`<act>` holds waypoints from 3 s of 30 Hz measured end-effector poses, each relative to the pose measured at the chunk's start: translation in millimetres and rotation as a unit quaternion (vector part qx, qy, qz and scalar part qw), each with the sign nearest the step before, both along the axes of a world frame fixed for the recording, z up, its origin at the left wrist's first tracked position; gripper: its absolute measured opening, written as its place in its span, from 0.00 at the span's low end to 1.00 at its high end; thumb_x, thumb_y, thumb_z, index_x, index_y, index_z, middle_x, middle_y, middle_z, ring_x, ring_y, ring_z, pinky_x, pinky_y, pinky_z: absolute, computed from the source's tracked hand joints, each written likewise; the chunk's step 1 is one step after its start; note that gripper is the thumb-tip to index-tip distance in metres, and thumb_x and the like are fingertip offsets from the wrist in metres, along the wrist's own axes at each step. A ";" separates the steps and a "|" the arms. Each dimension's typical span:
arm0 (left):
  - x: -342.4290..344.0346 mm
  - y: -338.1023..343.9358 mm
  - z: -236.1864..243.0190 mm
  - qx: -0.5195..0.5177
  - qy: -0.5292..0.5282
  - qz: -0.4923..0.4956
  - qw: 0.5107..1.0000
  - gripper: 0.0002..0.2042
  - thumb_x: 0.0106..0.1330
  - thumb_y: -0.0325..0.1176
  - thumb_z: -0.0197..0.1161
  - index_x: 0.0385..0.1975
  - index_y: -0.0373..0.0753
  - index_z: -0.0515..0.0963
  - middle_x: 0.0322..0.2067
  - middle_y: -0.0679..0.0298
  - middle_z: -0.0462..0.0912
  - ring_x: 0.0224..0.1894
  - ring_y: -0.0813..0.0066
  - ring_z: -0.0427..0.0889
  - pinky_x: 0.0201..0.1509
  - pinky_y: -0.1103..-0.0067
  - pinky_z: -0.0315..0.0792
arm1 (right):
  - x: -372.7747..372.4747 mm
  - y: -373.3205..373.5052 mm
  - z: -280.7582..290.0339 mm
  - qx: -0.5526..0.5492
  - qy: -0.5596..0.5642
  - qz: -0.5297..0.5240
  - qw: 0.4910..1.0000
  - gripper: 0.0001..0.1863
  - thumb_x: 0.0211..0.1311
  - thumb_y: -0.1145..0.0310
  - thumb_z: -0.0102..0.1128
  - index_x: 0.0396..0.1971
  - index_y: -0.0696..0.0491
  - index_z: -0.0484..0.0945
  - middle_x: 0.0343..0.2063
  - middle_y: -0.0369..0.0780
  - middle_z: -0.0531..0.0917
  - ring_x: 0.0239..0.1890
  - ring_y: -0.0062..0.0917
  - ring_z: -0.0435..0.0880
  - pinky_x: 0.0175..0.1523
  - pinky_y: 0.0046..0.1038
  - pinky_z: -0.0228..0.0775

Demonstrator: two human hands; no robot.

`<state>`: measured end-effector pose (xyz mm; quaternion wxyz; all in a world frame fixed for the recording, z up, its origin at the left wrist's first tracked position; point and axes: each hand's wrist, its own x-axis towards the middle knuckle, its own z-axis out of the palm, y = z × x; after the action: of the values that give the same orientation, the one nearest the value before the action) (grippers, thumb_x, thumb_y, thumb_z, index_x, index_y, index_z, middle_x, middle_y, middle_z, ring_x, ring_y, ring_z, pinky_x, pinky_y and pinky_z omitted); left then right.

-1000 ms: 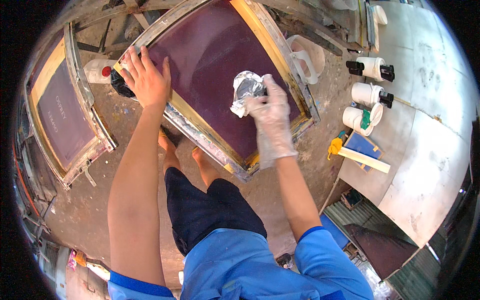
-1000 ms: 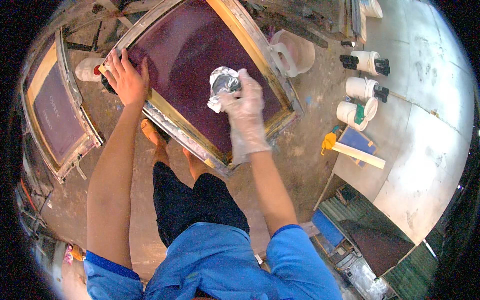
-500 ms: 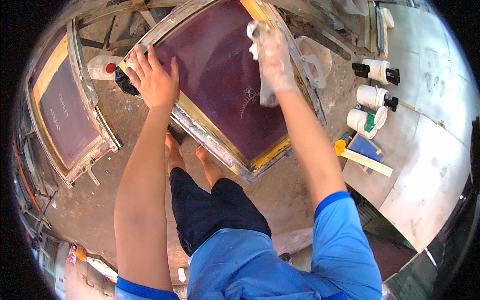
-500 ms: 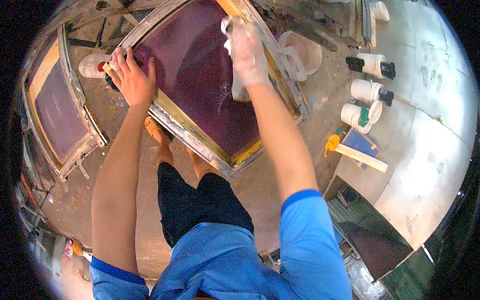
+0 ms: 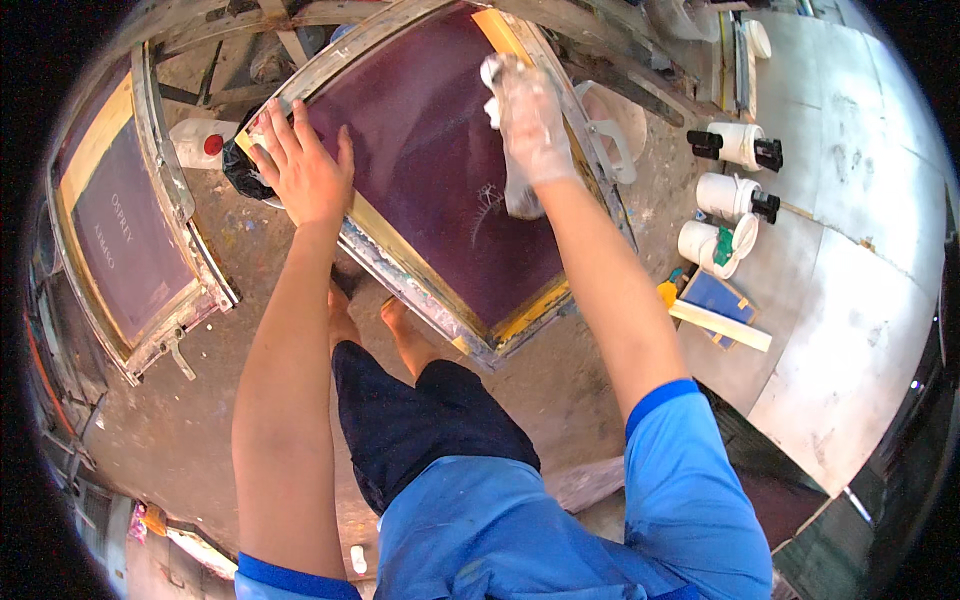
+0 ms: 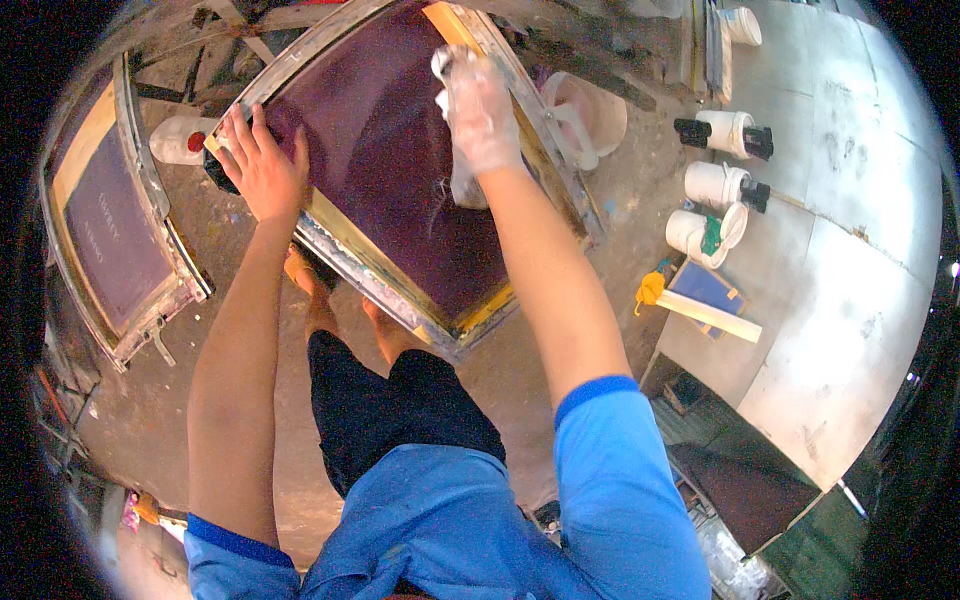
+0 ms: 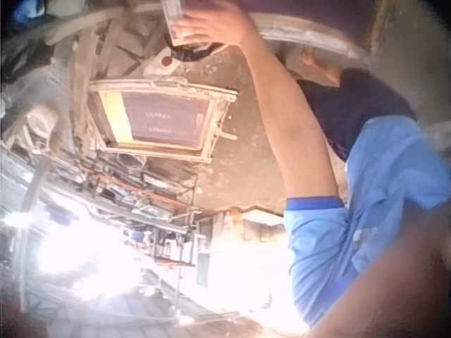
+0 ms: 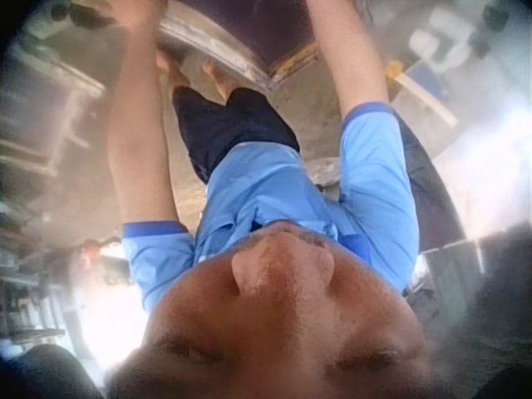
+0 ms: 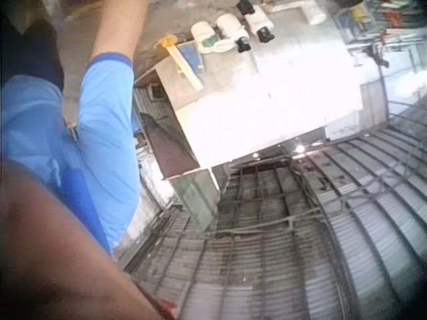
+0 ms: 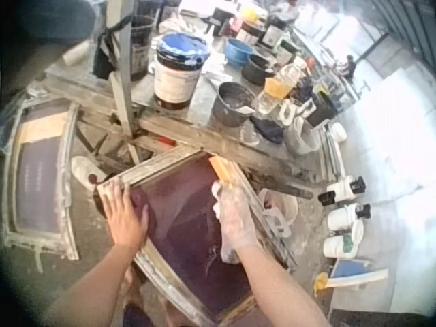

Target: The person pours a dark liquid onto a screen printing frame and spreads it evenly with a squeegee. They then put on a glove and wipe the screen surface with a white cloth.

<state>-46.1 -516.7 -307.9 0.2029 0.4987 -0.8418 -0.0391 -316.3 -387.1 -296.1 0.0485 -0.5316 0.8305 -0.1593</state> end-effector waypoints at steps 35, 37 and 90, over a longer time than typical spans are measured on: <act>12.0 -5.0 -18.5 -0.010 0.105 0.014 0.994 0.23 0.73 0.47 0.53 0.63 0.44 0.71 0.69 0.56 0.64 0.74 0.57 0.57 0.75 0.52 0.46 | 193.3 76.9 39.6 0.060 -0.190 0.129 0.971 0.22 0.65 0.68 0.53 0.59 0.52 0.74 0.46 0.47 0.76 0.51 0.41 0.76 0.58 0.39 0.69; 12.3 -3.2 -18.8 -0.013 0.099 0.031 0.994 0.23 0.73 0.48 0.53 0.63 0.46 0.70 0.70 0.58 0.63 0.74 0.57 0.58 0.75 0.52 0.47 | 201.9 161.5 44.1 0.147 -0.211 0.136 0.957 0.27 0.64 0.70 0.50 0.65 0.51 0.69 0.51 0.48 0.75 0.57 0.41 0.74 0.65 0.37 0.65; 15.0 -4.4 -22.0 -0.031 0.182 0.006 0.983 0.16 0.72 0.45 0.56 0.55 0.47 0.76 0.67 0.61 0.68 0.72 0.59 0.62 0.74 0.55 0.51 | 195.1 50.9 1.7 -0.043 -0.190 0.075 0.978 0.06 0.61 0.68 0.65 0.36 0.52 0.85 0.26 0.45 0.81 0.28 0.37 0.83 0.33 0.37 0.76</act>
<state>-31.1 -521.1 -329.9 0.3680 0.4823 -0.7884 -0.1021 -121.3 -336.1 -294.5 0.1939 -0.5543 0.7561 -0.2890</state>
